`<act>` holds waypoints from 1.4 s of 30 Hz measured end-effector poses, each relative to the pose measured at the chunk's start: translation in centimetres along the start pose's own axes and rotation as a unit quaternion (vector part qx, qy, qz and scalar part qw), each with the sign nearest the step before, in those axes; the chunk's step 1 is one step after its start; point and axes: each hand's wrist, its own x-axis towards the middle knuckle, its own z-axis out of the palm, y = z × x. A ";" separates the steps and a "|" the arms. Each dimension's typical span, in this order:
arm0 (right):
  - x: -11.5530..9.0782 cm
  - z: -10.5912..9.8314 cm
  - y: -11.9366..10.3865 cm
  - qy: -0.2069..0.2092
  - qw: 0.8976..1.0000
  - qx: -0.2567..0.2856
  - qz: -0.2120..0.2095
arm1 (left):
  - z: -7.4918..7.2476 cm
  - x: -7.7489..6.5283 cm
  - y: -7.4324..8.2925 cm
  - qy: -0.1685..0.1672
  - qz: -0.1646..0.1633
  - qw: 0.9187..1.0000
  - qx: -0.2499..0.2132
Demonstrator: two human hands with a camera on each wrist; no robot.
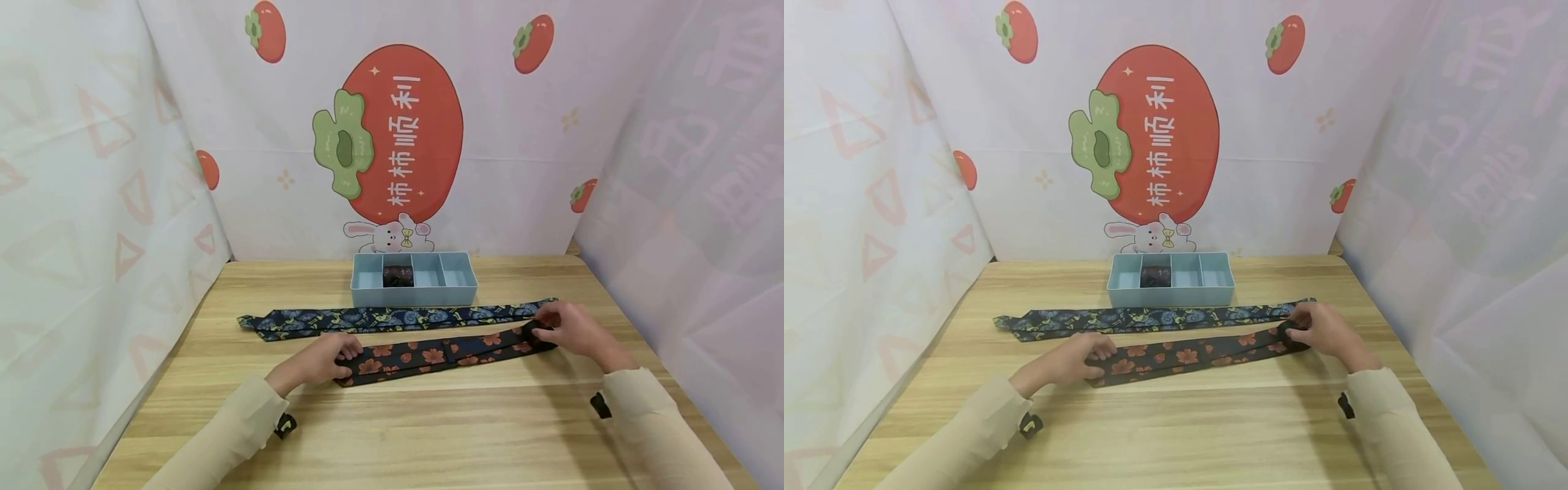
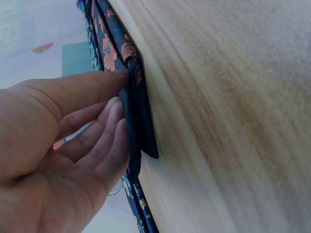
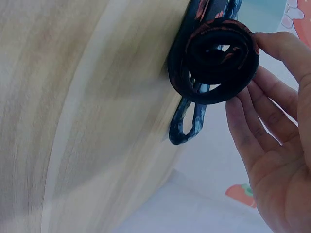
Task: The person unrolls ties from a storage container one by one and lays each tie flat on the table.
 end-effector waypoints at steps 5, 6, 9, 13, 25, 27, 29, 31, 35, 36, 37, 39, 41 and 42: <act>-0.1 -0.5 0.8 0.001 1.000 0.011 0.010 | 0.0 -0.1 0.0 0.000 0.005 1.000 -0.003; -0.1 -0.5 1.0 0.002 1.000 0.013 0.014 | -0.1 -0.1 -0.1 0.001 0.007 1.000 -0.004; -0.3 -0.6 1.3 0.002 0.999 0.019 0.027 | -0.1 -0.3 -0.2 0.004 0.009 1.000 -0.004; -0.6 -0.8 1.8 0.007 0.999 0.020 0.038 | -0.2 -0.5 -0.5 0.007 0.008 1.000 -0.001; -1.0 -0.7 2.3 0.020 0.998 0.025 0.054 | -0.5 -0.9 -1.8 0.010 0.024 0.999 0.022; -0.9 -0.9 1.8 0.022 0.998 0.019 0.052 | -0.6 -1.0 -1.9 0.009 0.022 0.999 0.022; -0.7 -0.9 1.2 0.026 0.999 0.008 0.042 | -0.7 -1.2 -1.9 0.010 0.019 1.000 0.022; -0.4 -0.9 0.4 0.026 0.999 -0.007 0.025 | -0.8 -1.3 -1.9 0.011 0.017 1.000 0.021; 0.2 -0.4 -1.0 0.011 1.000 -0.024 -0.004 | -0.9 -1.4 -2.0 0.013 0.019 0.999 0.023; 0.3 -0.2 -1.3 0.007 1.000 -0.026 -0.010 | -0.9 -1.5 -2.1 0.014 0.019 0.999 0.025; 0.4 0.0 -1.5 0.003 1.000 -0.026 -0.014 | -0.9 -1.5 -2.1 0.014 0.017 0.999 0.026; 0.7 0.4 -1.7 -0.001 0.999 -0.026 -0.022 | -0.9 -1.6 -2.2 0.014 0.014 0.999 0.028; 0.8 0.8 -1.8 0.001 0.999 -0.030 -0.027 | -0.9 -1.7 -2.2 0.014 0.016 0.999 0.027; 0.8 0.9 -1.7 0.002 0.999 -0.030 -0.029 | -1.0 -1.8 -2.3 0.015 0.019 0.999 0.026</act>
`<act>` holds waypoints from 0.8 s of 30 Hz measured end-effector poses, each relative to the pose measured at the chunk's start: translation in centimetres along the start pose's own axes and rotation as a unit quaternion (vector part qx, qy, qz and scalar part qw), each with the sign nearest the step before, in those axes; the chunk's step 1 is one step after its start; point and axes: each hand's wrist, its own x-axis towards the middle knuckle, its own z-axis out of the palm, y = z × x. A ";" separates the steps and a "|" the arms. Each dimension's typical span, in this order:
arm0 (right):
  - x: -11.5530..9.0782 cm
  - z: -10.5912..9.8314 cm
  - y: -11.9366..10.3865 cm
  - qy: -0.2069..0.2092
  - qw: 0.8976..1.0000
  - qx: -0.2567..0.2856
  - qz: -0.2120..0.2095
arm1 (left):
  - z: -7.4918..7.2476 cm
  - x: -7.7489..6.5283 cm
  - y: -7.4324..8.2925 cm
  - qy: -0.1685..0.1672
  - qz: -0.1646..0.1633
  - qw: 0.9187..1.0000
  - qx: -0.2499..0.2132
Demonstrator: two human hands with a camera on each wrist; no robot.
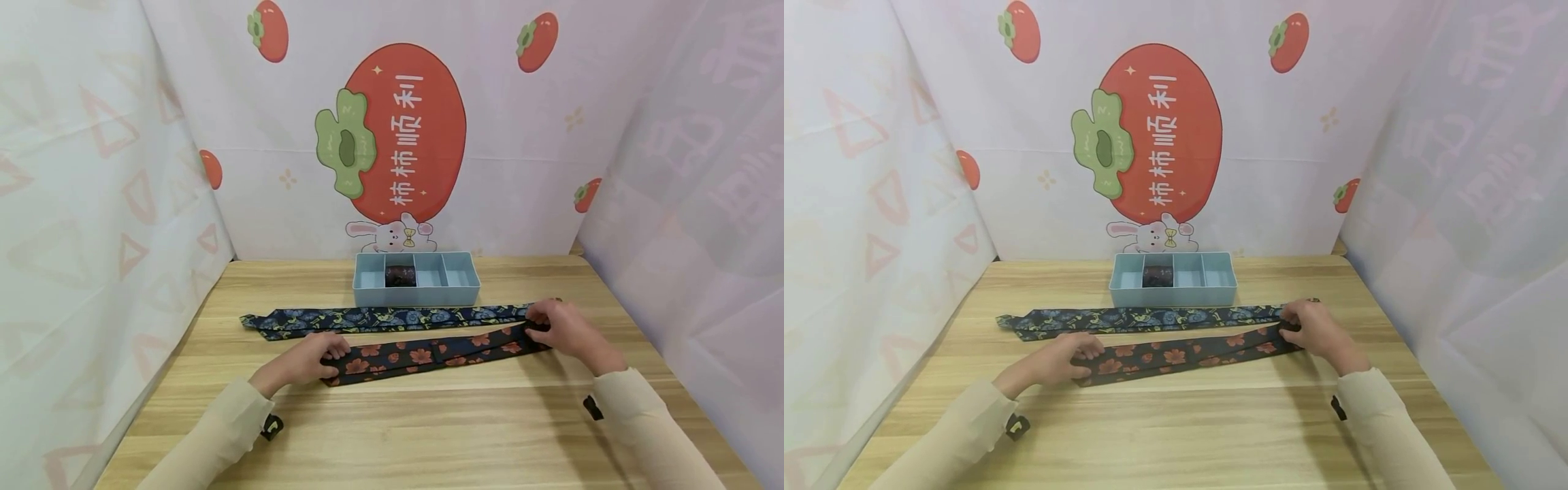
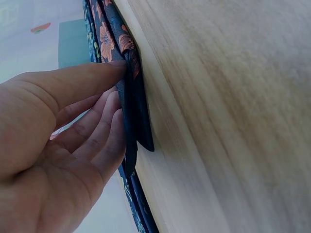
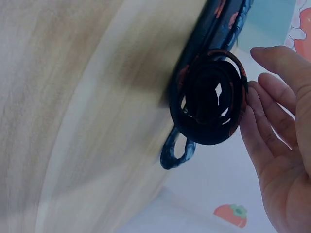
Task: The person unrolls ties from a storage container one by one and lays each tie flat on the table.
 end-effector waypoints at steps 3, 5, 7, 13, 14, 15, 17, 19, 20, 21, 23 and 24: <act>-0.1 0.3 0.2 0.009 1.000 -0.002 -0.002 | 0.1 -0.2 -0.2 0.004 0.000 1.000 0.000; -0.1 0.4 0.3 0.015 1.000 0.001 0.000 | 0.1 -0.4 -0.4 0.007 -0.002 1.000 -0.001; -0.1 0.5 0.4 0.020 1.000 0.003 0.003 | 0.0 -0.5 -0.6 0.008 -0.010 1.000 -0.002; -0.2 0.7 0.8 0.031 0.999 -0.006 0.020 | -0.2 -1.1 -0.9 0.009 -0.005 1.000 -0.008; -0.2 0.7 0.9 0.032 0.999 -0.008 0.024 | -0.2 -1.2 -1.0 0.009 -0.004 1.000 -0.008; -0.2 0.7 1.0 0.034 0.999 -0.008 0.027 | -0.3 -1.4 -1.0 0.010 -0.004 1.000 -0.009; -0.2 0.6 1.1 0.038 0.999 -0.006 0.030 | -0.4 -1.6 -1.2 0.010 -0.003 1.000 -0.010; -0.2 0.5 1.1 0.043 0.999 -0.001 0.030 | -0.5 -1.8 -1.3 0.010 -0.001 1.000 -0.009; -0.2 0.4 1.2 0.046 0.998 0.001 0.032 | -0.6 -1.9 -1.4 0.010 0.001 1.000 -0.008; -0.3 0.4 1.2 0.047 0.998 0.005 0.033 | -0.6 -2.0 -1.5 0.009 0.001 1.000 -0.007; -0.3 0.2 1.3 0.046 0.998 0.014 0.038 | -0.8 -2.2 -1.6 0.008 0.003 1.000 -0.007; -0.4 0.1 1.3 0.045 0.998 0.019 0.042 | -0.8 -2.3 -1.7 0.007 0.002 1.000 -0.007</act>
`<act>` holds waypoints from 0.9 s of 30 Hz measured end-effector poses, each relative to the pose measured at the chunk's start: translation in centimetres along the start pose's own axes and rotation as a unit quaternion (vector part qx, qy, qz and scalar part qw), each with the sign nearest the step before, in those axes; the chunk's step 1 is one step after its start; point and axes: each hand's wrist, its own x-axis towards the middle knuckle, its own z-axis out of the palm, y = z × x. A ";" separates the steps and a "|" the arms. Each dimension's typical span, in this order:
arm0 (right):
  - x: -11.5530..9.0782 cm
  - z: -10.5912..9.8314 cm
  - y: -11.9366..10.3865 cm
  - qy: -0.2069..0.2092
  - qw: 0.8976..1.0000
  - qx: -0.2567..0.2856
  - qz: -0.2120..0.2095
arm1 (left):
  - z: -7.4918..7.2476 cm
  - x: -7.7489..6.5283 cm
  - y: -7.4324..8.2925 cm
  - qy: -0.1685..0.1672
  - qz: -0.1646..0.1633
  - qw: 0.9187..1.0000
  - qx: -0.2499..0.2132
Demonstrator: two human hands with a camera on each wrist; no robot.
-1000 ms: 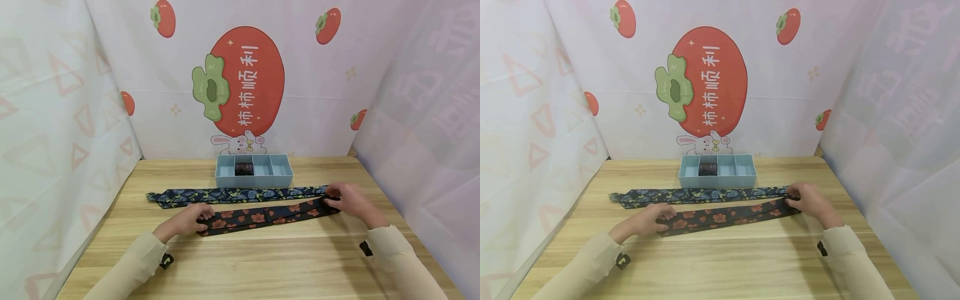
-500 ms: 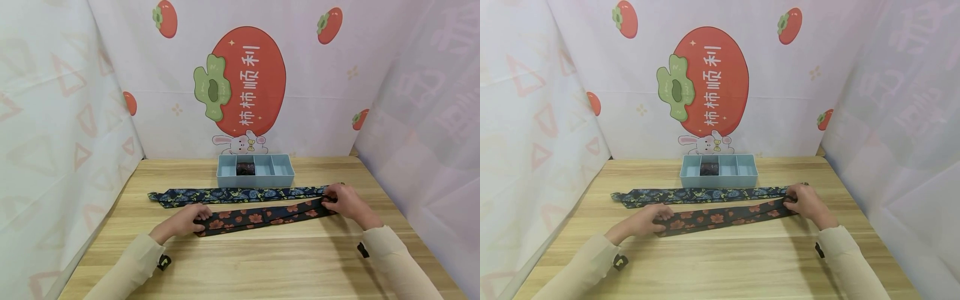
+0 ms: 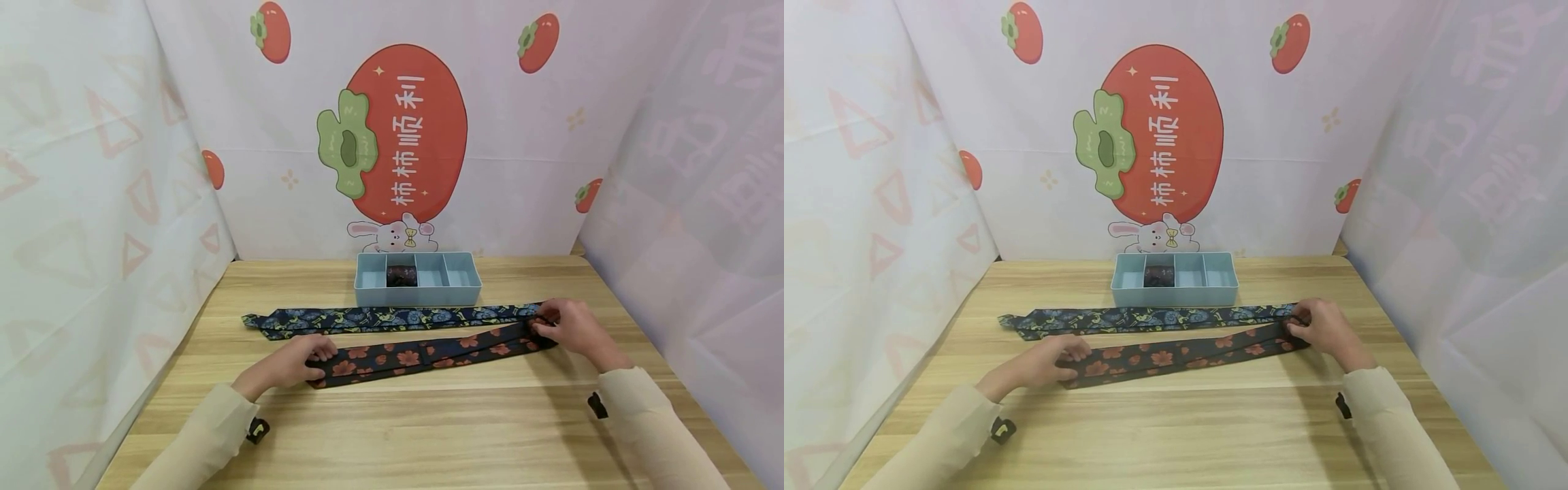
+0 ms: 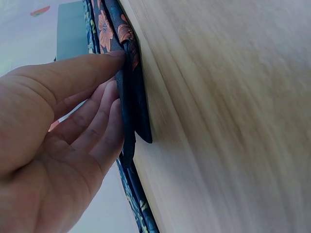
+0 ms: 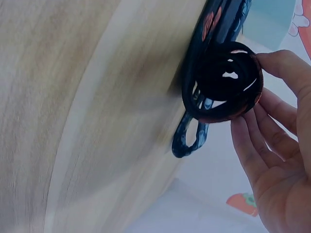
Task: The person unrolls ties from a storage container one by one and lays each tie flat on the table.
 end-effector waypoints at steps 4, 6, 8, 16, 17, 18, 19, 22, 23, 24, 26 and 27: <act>-0.1 -0.4 0.6 0.001 1.000 0.011 0.016 | -0.2 -0.3 -0.3 -0.003 -0.007 1.000 -0.002; -0.1 -0.5 0.9 0.003 1.000 0.014 0.022 | -0.3 -0.5 -0.4 -0.004 -0.009 1.000 0.001; -0.2 -0.7 1.2 0.004 0.999 0.016 0.028 | -0.4 -0.6 -0.4 -0.004 -0.011 1.000 0.002; -0.4 -0.9 1.5 0.009 0.999 0.010 0.037 | -0.7 -0.9 -0.4 -0.005 -0.019 1.000 0.007; -0.3 -0.9 1.4 0.011 0.999 0.008 0.034 | -0.7 -0.8 -0.3 -0.005 -0.019 1.000 0.007; -0.3 -1.0 1.2 0.014 0.999 0.005 0.031 | -0.7 -0.8 -0.4 -0.006 -0.018 1.000 0.007; -0.2 -1.1 1.0 0.017 1.000 0.003 0.026 | -0.7 -0.8 -0.4 -0.005 -0.018 1.000 0.007; 0.0 -1.2 0.3 0.017 1.000 -0.009 0.011 | -0.7 -0.8 -0.4 -0.006 -0.016 1.000 0.005; 0.1 -1.2 0.1 0.014 1.000 -0.013 0.003 | -0.7 -0.8 -0.4 -0.006 -0.015 1.000 0.006; 0.3 -1.1 -0.1 0.011 1.000 -0.017 -0.006 | -0.7 -0.8 -0.4 -0.006 -0.015 1.000 0.006; 0.5 -0.9 -0.4 -0.003 0.999 -0.025 -0.027 | -0.7 -0.8 -0.4 -0.006 -0.015 1.000 0.006; 0.6 -0.7 -0.5 -0.008 0.999 -0.029 -0.039 | -0.7 -0.8 -0.4 -0.005 -0.015 1.000 0.006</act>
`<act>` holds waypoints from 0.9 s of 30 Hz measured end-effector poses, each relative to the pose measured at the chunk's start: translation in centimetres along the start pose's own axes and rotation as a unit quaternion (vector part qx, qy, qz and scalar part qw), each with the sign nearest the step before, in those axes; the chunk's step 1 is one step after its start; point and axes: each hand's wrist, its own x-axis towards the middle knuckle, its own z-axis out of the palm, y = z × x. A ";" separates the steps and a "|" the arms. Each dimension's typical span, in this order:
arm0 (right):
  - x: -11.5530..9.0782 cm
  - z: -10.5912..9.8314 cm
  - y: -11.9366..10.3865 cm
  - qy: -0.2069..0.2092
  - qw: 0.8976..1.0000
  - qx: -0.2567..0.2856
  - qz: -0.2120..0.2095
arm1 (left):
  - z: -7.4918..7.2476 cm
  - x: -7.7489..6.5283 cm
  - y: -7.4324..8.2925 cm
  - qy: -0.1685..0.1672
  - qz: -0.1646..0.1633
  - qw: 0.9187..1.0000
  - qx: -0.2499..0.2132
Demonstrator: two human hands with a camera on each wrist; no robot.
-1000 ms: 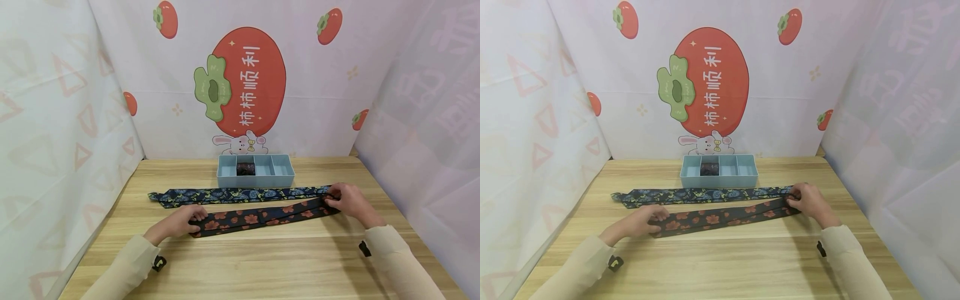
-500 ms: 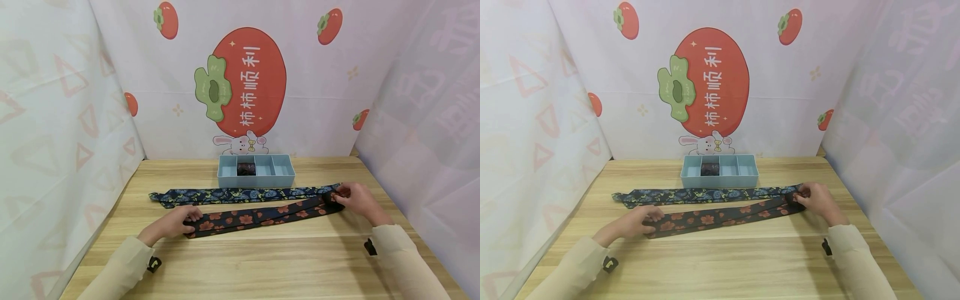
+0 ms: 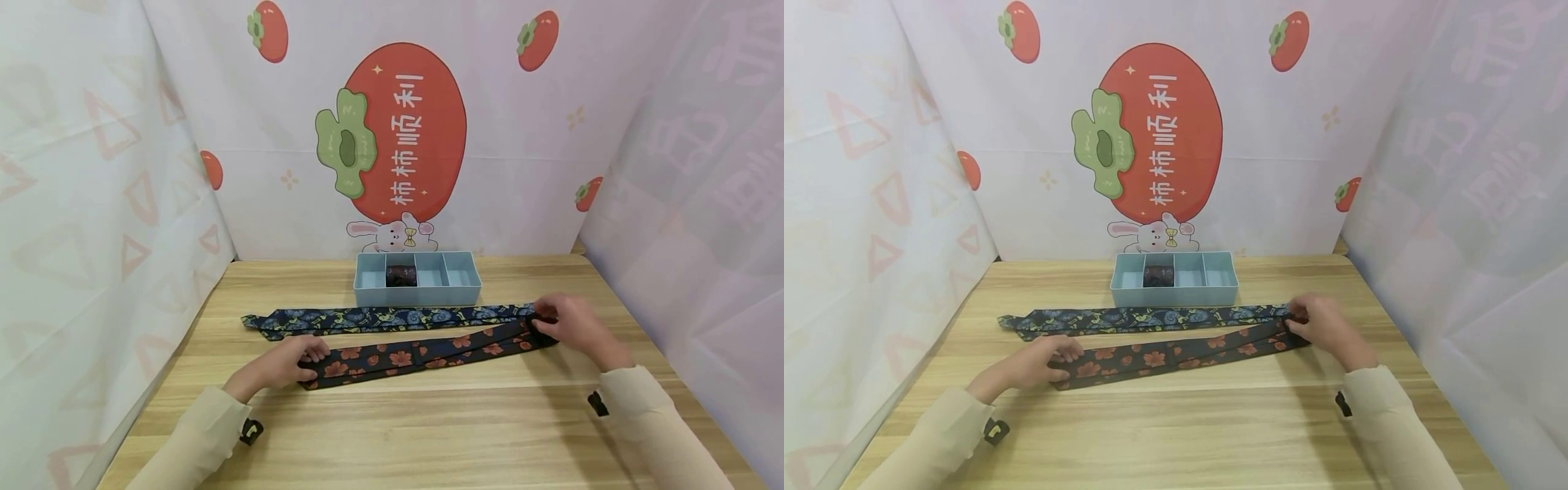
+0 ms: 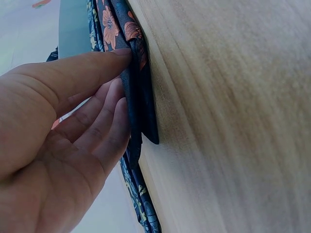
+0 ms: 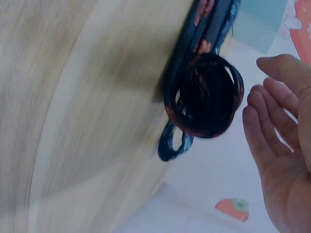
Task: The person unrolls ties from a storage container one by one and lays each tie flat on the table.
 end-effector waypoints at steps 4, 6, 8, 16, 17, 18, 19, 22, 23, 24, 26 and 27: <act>0.2 0.8 -0.1 -0.013 1.000 -0.006 -0.025 | 0.0 0.0 0.1 -0.001 -0.001 1.000 -0.006; 0.2 1.0 0.1 -0.011 1.000 -0.002 -0.019 | -0.1 -0.1 0.1 -0.001 -0.001 1.000 -0.008; 0.1 1.1 0.2 -0.007 1.000 0.003 -0.011 | -0.1 -0.2 0.0 0.000 -0.001 1.000 -0.006; 0.1 1.1 0.9 0.008 1.000 0.008 0.010 | -0.6 -1.0 -0.5 0.006 -0.003 1.000 0.003; 0.1 1.0 0.9 0.008 1.000 0.012 0.012 | -0.7 -1.1 -0.5 0.005 -0.003 1.000 0.002; 0.1 1.0 1.0 0.008 1.000 0.015 0.014 | -0.8 -1.1 -0.6 0.005 -0.003 1.000 0.000; 0.1 1.0 1.1 0.009 1.000 0.019 0.016 | -0.8 -1.2 -0.6 0.005 -0.003 1.000 0.001; 0.0 0.9 1.3 0.009 0.999 0.026 0.023 | -1.0 -1.4 -0.7 0.005 -0.001 1.000 0.001; 0.0 0.8 1.4 0.008 0.999 0.027 0.025 | -1.1 -1.5 -0.8 0.005 0.000 1.000 0.003; 0.0 0.8 1.5 0.008 0.999 0.029 0.028 | -1.1 -1.5 -0.9 0.005 0.001 1.000 0.002; 0.0 0.7 1.6 0.006 0.999 0.032 0.034 | -1.2 -1.7 -1.1 0.005 0.003 1.000 0.005; -0.1 0.6 1.6 0.005 0.999 0.034 0.038 | -1.3 -1.8 -1.2 0.004 0.004 1.000 0.005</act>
